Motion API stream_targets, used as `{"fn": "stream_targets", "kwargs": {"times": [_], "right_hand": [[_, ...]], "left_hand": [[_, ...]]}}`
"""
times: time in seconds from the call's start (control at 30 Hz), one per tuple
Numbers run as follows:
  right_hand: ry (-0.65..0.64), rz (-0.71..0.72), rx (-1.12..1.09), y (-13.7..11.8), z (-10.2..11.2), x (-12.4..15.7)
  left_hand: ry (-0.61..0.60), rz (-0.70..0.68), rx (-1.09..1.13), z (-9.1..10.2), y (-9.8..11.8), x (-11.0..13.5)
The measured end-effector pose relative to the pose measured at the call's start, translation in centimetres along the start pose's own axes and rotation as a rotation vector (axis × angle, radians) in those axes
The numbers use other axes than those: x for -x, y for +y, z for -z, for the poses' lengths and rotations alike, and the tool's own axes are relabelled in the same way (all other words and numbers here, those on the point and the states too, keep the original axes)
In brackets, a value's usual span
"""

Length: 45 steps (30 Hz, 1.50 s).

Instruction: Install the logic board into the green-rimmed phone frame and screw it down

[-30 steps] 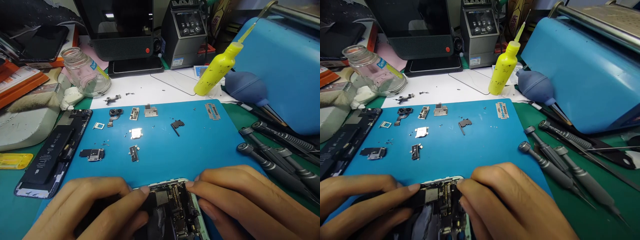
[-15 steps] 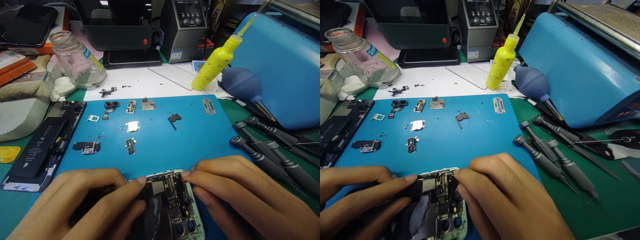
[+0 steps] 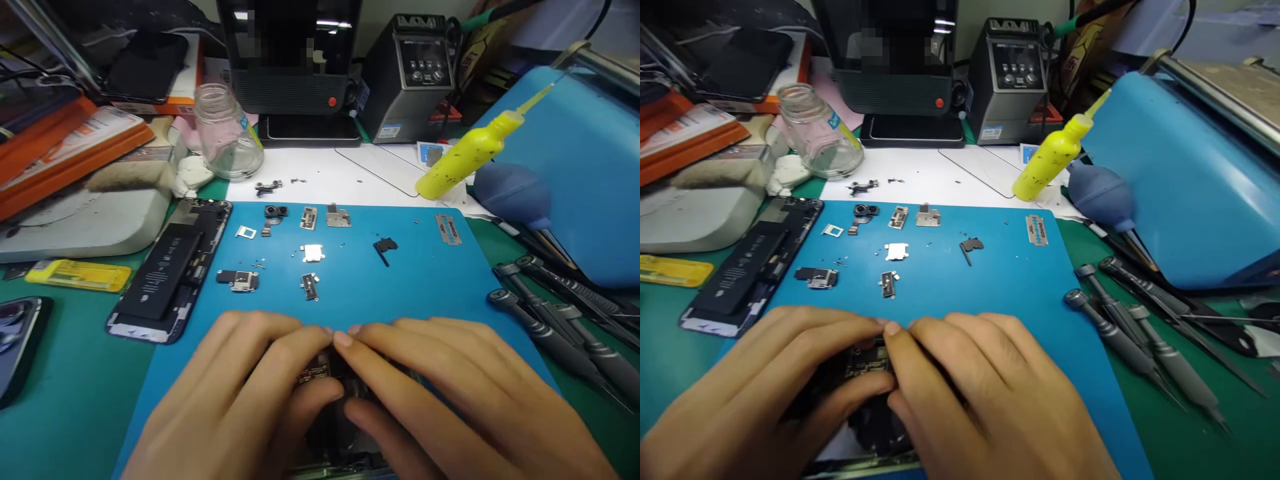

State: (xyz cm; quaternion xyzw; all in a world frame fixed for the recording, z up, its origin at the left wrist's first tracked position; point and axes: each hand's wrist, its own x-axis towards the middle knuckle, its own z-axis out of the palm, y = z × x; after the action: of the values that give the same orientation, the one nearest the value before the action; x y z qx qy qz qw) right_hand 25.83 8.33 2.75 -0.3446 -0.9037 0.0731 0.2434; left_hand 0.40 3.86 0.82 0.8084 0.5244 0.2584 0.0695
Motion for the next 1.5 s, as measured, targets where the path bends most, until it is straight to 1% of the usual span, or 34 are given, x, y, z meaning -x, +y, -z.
{"fn": "stream_targets", "kwargs": {"times": [0.13, 0.27, 0.3, 0.4, 0.53, 0.6, 0.67, 0.8, 0.97, 1.2, 1.37, 1.43, 1.5], "right_hand": [[-0.072, 0.039, 0.057, 0.3, -0.1, -1.1], [-0.162, 0.152, 0.153, 1.5, 0.7, -1.2], [-0.182, 0.162, 0.161, 1.8, 0.8, -1.2], [-0.176, 0.143, 0.141, 2.1, 1.0, -1.2], [-0.159, 0.101, 0.111, 1.9, 1.0, -0.8], [-0.169, 0.082, 0.113, 1.7, 1.0, -0.6], [-0.17, 0.071, 0.115, 1.5, 1.0, -0.7], [-0.177, 0.055, 0.118, 0.9, 1.0, -0.9], [-0.155, 0.059, 0.109, 0.4, 0.9, -1.0], [-0.167, 0.078, 0.096, 0.4, 1.1, -1.5], [-0.113, 0.136, 0.142, 0.2, 1.5, -2.0], [-0.13, 0.156, 0.164, 0.1, 1.6, -1.9], [-0.156, 0.147, 0.184, 0.1, 1.5, -1.5]], "left_hand": [[0.05, 0.037, 0.011, -0.1, -0.1, -0.5], [0.085, 0.07, 0.047, 0.2, 0.4, -0.4], [0.081, 0.08, 0.056, 0.5, 0.3, -0.2], [0.103, 0.088, 0.033, 1.4, -0.1, 0.9], [0.13, 0.016, -0.066, 2.4, -0.7, 2.0], [0.109, -0.016, -0.073, 2.6, -0.9, 2.1], [0.078, -0.035, -0.069, 2.6, -0.8, 2.1], [0.04, -0.026, -0.071, 2.3, -0.6, 2.1], [0.049, -0.095, -0.071, 2.4, -0.8, 2.0], [0.064, -0.094, 0.001, 2.4, -1.2, 2.2], [0.077, -0.114, -0.025, 2.5, -1.3, 2.1], [0.07, -0.123, -0.042, 2.6, -1.2, 1.9], [0.064, -0.118, -0.054, 2.7, -1.1, 1.7]]}}
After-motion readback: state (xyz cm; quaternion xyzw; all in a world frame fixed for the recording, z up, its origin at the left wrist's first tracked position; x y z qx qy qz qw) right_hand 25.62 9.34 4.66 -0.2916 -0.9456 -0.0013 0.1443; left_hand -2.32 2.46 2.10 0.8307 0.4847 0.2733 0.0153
